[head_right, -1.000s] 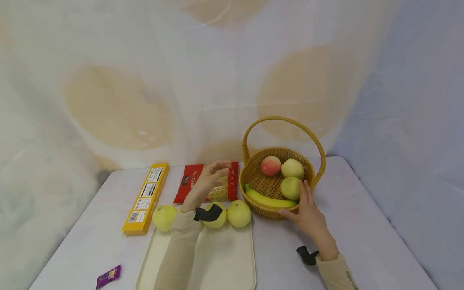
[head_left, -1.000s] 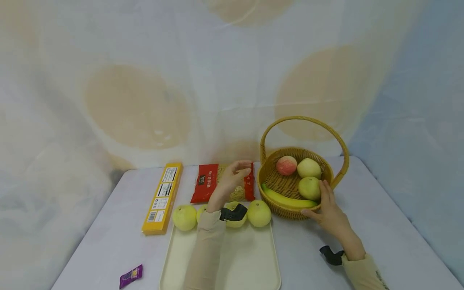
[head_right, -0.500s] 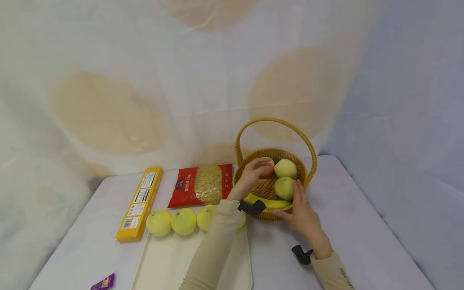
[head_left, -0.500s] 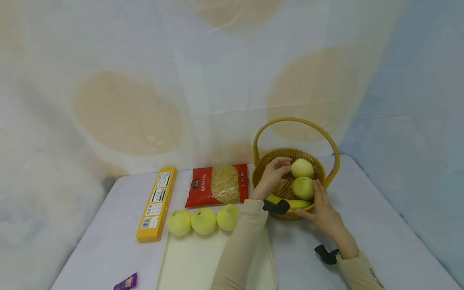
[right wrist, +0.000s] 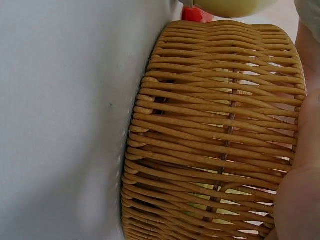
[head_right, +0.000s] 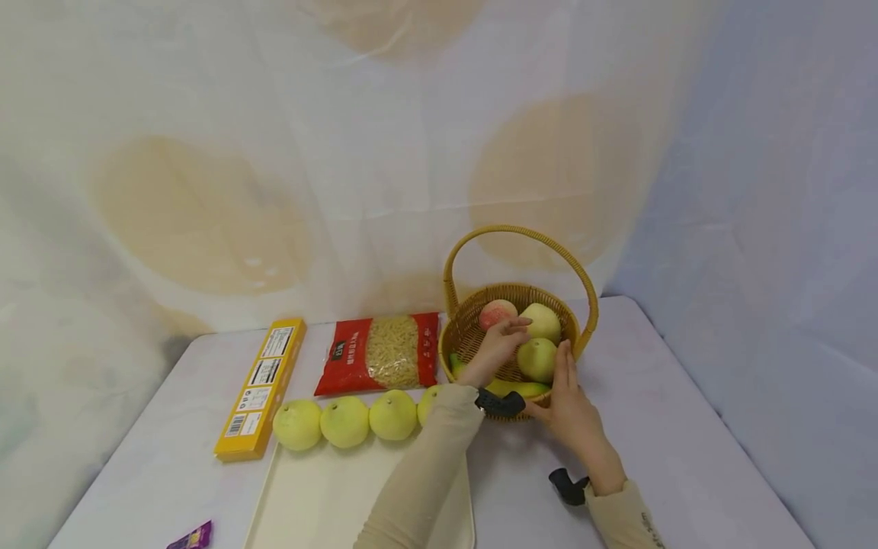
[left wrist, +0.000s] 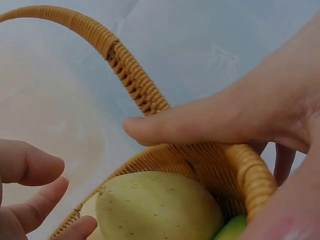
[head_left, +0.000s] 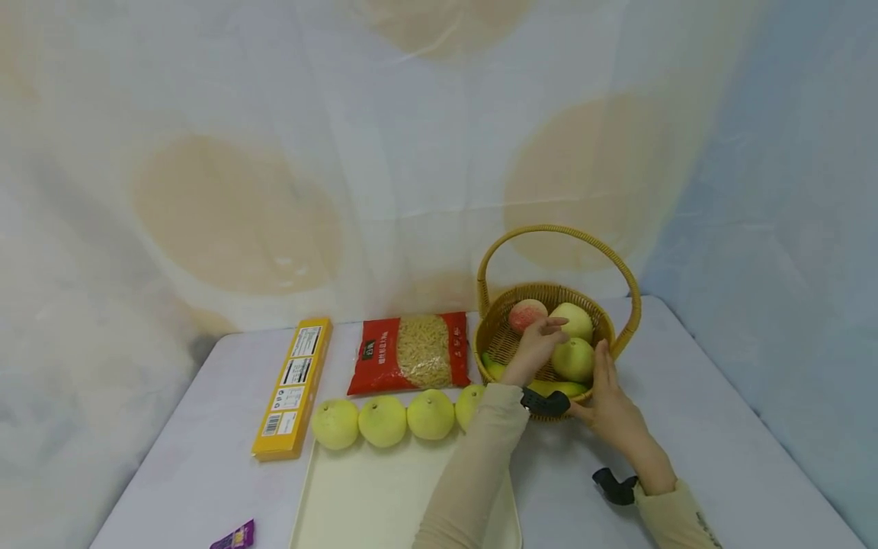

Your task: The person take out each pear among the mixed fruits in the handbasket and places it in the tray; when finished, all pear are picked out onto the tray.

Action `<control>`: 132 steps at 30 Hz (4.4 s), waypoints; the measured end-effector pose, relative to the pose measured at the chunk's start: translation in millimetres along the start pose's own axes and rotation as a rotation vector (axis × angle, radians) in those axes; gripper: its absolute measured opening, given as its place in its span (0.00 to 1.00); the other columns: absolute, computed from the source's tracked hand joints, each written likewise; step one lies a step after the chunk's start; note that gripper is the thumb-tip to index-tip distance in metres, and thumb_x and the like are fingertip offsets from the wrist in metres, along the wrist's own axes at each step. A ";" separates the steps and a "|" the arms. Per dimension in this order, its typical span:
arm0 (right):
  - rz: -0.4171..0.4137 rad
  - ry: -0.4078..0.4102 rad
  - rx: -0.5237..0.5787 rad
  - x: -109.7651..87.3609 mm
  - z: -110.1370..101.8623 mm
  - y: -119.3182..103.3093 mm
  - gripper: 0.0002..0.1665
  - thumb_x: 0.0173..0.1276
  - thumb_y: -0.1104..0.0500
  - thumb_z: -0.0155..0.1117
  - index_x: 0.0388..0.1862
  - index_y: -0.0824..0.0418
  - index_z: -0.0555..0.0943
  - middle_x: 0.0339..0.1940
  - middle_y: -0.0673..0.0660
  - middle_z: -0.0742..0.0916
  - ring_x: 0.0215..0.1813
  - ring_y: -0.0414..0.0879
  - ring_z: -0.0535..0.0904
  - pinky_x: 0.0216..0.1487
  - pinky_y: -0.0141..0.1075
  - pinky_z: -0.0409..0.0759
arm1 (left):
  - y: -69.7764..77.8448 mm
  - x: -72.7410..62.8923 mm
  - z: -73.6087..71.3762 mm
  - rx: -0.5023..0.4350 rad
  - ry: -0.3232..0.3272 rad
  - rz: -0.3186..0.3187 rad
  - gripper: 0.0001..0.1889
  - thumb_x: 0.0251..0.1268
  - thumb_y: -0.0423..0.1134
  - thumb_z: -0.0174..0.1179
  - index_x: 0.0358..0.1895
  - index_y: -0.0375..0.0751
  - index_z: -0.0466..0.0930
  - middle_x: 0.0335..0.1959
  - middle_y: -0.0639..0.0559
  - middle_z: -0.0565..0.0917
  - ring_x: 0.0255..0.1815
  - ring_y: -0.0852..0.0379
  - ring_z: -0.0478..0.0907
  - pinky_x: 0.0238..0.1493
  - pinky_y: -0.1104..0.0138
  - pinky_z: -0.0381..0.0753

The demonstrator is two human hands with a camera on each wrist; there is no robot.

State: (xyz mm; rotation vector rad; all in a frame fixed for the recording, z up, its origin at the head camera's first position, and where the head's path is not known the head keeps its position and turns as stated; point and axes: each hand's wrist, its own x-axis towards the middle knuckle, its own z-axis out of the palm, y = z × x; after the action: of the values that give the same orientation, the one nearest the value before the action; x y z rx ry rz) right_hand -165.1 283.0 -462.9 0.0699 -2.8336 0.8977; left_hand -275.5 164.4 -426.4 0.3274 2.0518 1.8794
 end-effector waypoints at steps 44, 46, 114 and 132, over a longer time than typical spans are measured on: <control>0.010 -0.024 0.038 2.4 4.1 3.0 0.73 0.64 0.47 0.67 0.73 0.63 0.16 0.76 0.73 0.33 0.72 0.79 0.48 0.53 0.65 0.72 | -6.7 -9.9 -18.4 0.032 -0.036 -0.037 0.25 0.56 0.37 0.69 0.58 0.53 0.76 0.55 0.52 0.76 0.37 0.52 0.81 0.39 0.50 0.85; 0.011 -0.027 0.051 1.9 2.7 4.0 0.73 0.63 0.42 0.66 0.73 0.63 0.16 0.76 0.72 0.32 0.74 0.77 0.43 0.56 0.67 0.69 | -1.6 -13.6 -25.9 0.028 -0.041 -0.005 0.26 0.57 0.37 0.68 0.61 0.51 0.75 0.57 0.52 0.75 0.38 0.52 0.81 0.42 0.46 0.84; 0.034 -0.076 0.063 1.7 1.0 -0.1 0.73 0.64 0.37 0.62 0.73 0.65 0.17 0.75 0.69 0.28 0.71 0.81 0.45 0.52 0.68 0.70 | -52.4 -176.2 -127.0 0.362 -0.218 0.120 0.24 0.52 0.33 0.69 0.56 0.49 0.79 0.60 0.52 0.76 0.63 0.53 0.69 0.60 0.63 0.71; 0.028 -0.069 0.080 1.7 2.2 0.8 0.72 0.64 0.38 0.62 0.73 0.64 0.17 0.75 0.69 0.28 0.74 0.77 0.38 0.60 0.71 0.61 | -16.8 -176.0 -137.0 0.308 -0.253 0.154 0.19 0.68 0.35 0.58 0.61 0.41 0.76 0.68 0.45 0.73 0.67 0.39 0.71 0.61 0.53 0.76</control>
State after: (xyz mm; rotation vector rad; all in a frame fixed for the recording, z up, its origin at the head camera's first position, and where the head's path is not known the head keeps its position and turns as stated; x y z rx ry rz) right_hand -167.1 282.4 -464.9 0.0726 -2.8679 1.0343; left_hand -167.6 -31.3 -417.5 0.7782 2.1841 1.5038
